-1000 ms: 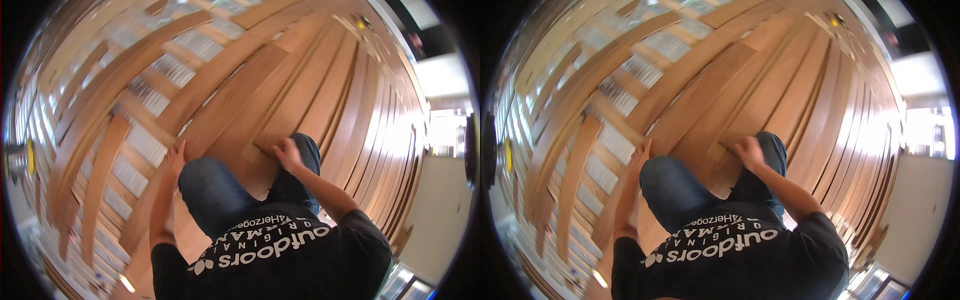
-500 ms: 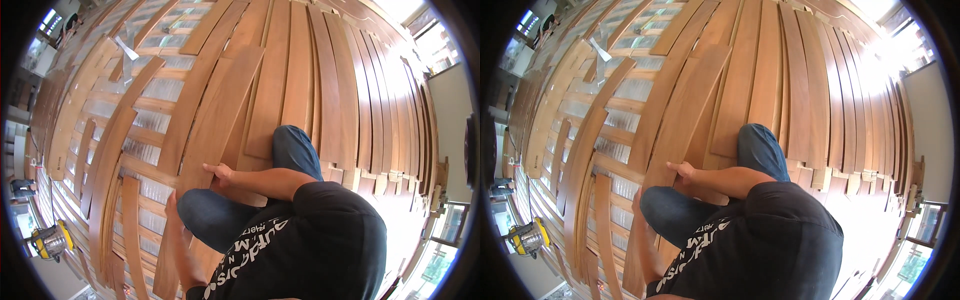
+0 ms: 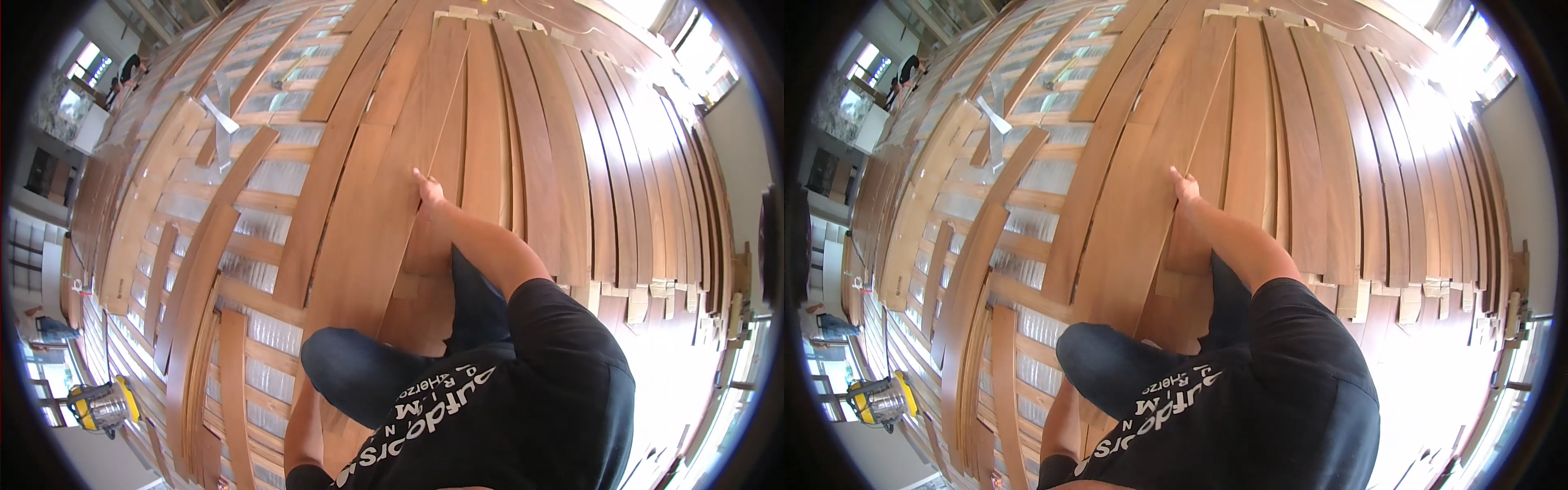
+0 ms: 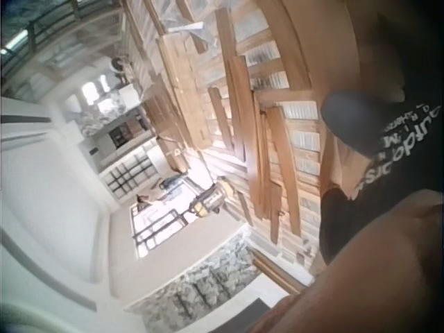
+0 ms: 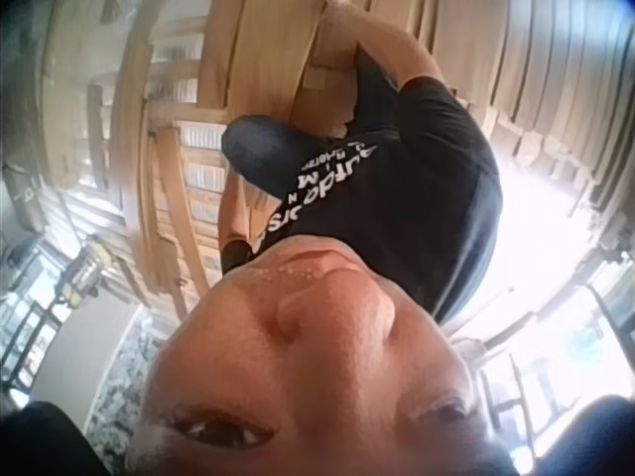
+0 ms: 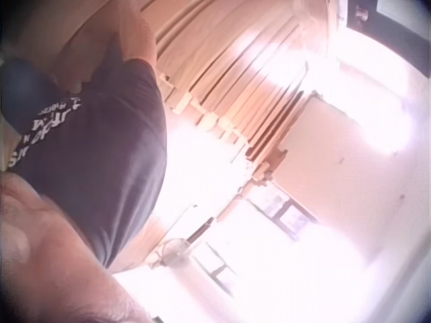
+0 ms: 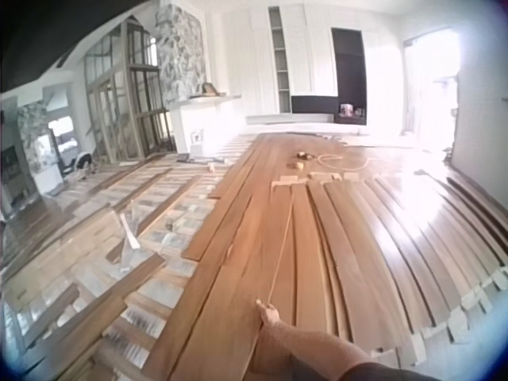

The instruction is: The person picks up flooring planks from the floor, carries them, and places them onto a white underlay to align them with previously laid planks.

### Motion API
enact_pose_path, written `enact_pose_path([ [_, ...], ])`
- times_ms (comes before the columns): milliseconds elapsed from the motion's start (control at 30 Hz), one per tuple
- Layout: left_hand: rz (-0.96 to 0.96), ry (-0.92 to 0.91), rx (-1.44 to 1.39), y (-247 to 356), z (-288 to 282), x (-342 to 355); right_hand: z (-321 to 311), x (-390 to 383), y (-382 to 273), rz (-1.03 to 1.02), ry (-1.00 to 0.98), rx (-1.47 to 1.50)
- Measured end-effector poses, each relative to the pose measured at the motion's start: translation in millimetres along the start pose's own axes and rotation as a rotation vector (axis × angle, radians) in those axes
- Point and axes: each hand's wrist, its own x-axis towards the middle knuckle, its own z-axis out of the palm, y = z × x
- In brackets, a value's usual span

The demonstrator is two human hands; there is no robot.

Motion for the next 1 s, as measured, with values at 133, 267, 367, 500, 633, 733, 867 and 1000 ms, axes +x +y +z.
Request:
enact_pose_path([
  [133, -0.543, -0.217, 0.205, 92.3, 56.6, 112.6, -31.1, -0.5, -51.6, -0.033, -0.128, -0.085],
  [267, -0.392, -0.266, -0.067, 142.2, 148.9, 217.3, -118.4, -31.7, -58.8, -0.053, -0.341, -0.149],
  [367, -0.437, -0.253, 0.029, 87.0, 183.2, 284.6, -95.1, -110.6, -53.3, 0.034, -0.411, -0.379],
  [500, -0.370, -0.227, -0.408, 139.4, 319.5, 341.4, -133.2, -177.6, -103.8, -0.139, -0.593, -0.627],
  [633, -0.550, -0.421, 0.009, 157.3, 384.7, 376.9, -156.6, -196.7, -115.9, -0.392, -0.606, -0.778],
  [733, -0.550, -0.327, 0.110, 194.6, 393.9, 360.2, -172.5, -196.6, -113.5, -0.484, -0.556, -0.844],
  [867, -0.481, -0.437, 0.000, 153.0, 374.1, 369.6, -156.4, -187.7, -110.2, -0.468, -0.666, -0.964],
  [1000, -0.486, -0.631, 0.074, 149.5, 378.7, 365.8, -152.1, -165.5, -100.2, -0.461, -0.640, -1.073],
])
